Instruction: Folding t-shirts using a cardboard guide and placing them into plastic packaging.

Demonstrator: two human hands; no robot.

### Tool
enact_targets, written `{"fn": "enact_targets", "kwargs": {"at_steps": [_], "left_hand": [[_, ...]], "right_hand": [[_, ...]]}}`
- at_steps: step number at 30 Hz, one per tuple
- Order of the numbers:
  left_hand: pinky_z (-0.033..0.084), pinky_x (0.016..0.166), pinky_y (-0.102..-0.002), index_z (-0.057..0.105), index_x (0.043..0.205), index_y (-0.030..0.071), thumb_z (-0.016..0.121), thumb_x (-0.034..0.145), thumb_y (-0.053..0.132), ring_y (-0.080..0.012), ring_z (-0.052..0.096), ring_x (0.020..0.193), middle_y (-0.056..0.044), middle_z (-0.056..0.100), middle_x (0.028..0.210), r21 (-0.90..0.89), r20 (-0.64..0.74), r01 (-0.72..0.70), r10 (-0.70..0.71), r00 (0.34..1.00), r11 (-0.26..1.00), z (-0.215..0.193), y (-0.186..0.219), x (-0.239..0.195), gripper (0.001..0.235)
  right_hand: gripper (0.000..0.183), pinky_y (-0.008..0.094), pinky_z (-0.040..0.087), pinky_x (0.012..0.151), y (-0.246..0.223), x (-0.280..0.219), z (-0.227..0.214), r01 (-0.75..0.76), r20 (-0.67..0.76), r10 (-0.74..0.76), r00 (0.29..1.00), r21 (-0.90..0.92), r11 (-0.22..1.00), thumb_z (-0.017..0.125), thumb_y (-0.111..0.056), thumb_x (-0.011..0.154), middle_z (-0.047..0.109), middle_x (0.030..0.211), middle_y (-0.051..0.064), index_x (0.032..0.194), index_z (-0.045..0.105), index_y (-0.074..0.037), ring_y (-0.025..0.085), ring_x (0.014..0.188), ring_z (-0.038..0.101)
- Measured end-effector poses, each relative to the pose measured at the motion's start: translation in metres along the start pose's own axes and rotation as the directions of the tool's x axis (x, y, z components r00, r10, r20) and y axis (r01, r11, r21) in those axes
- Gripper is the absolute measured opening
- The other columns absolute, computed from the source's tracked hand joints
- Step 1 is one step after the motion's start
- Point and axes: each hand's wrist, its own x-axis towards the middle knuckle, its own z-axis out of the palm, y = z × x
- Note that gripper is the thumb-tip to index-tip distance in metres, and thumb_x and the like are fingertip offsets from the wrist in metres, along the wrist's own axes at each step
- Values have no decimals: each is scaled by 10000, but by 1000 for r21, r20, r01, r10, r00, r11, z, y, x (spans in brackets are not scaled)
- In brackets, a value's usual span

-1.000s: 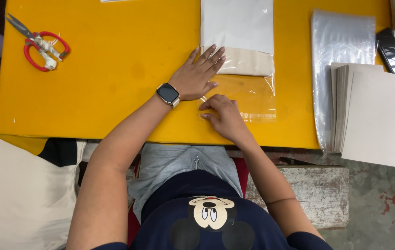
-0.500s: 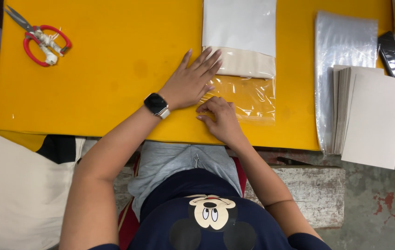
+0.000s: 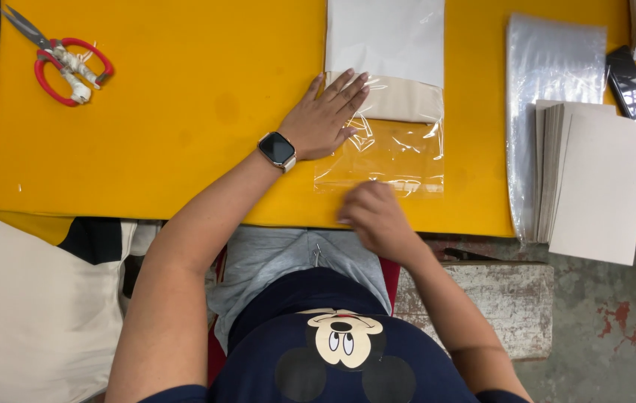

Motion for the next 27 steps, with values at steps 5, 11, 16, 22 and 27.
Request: {"fn": "enact_targets", "kwargs": {"at_steps": [5, 11, 16, 22, 27], "left_hand": [[105, 1243, -636, 192, 1659, 130, 448, 1111, 284, -277, 33, 1597, -57, 62, 1731, -303, -7, 0, -3, 1000, 953, -15, -4, 2, 625], [115, 1238, -607, 190, 1652, 100, 375, 1108, 464, -291, 89, 1580, -80, 103, 1720, -94, 48, 14, -9, 999, 995, -16, -3, 6, 680], [163, 1230, -600, 204, 1648, 103, 395, 1104, 450, -282, 96, 1577, -66, 124, 1720, -67, 23, -1, 3, 1000, 998, -3, -5, 2, 673], [172, 1228, -602, 194, 1652, 103, 393, 1103, 462, -285, 90, 1578, -65, 113, 1722, -23, 11, -8, 8, 1000, 1000, 1, -5, 2, 686], [164, 1228, -610, 198, 1651, 100, 399, 1098, 449, -289, 85, 1578, -70, 109, 1722, -48, 15, -1, 1, 1000, 999, 1, -4, 2, 684]], "right_hand": [[79, 389, 469, 913, -1, -21, -24, -276, -250, 307, 918, 150, 949, 638, -82, 1009, 672, 1056, 108, 1062, 679, -40, 292, 1014, 617], [74, 399, 474, 873, 4, 38, 10, -206, -154, 237, 959, 193, 959, 654, -133, 1005, 674, 1074, 64, 1057, 689, -93, 282, 1010, 619], [55, 400, 445, 774, 7, 48, 28, -179, -202, 216, 955, 186, 966, 638, -86, 1000, 659, 1020, 47, 970, 682, -100, 275, 919, 600], [108, 405, 378, 783, 1, 36, 33, -135, -222, 155, 963, 100, 986, 572, -143, 1041, 613, 1063, 61, 962, 637, -110, 282, 938, 513], [100, 415, 483, 895, 3, 37, 24, -217, -217, 261, 940, 206, 954, 581, -75, 1014, 601, 1096, 135, 1091, 632, -36, 309, 1035, 596]]}}
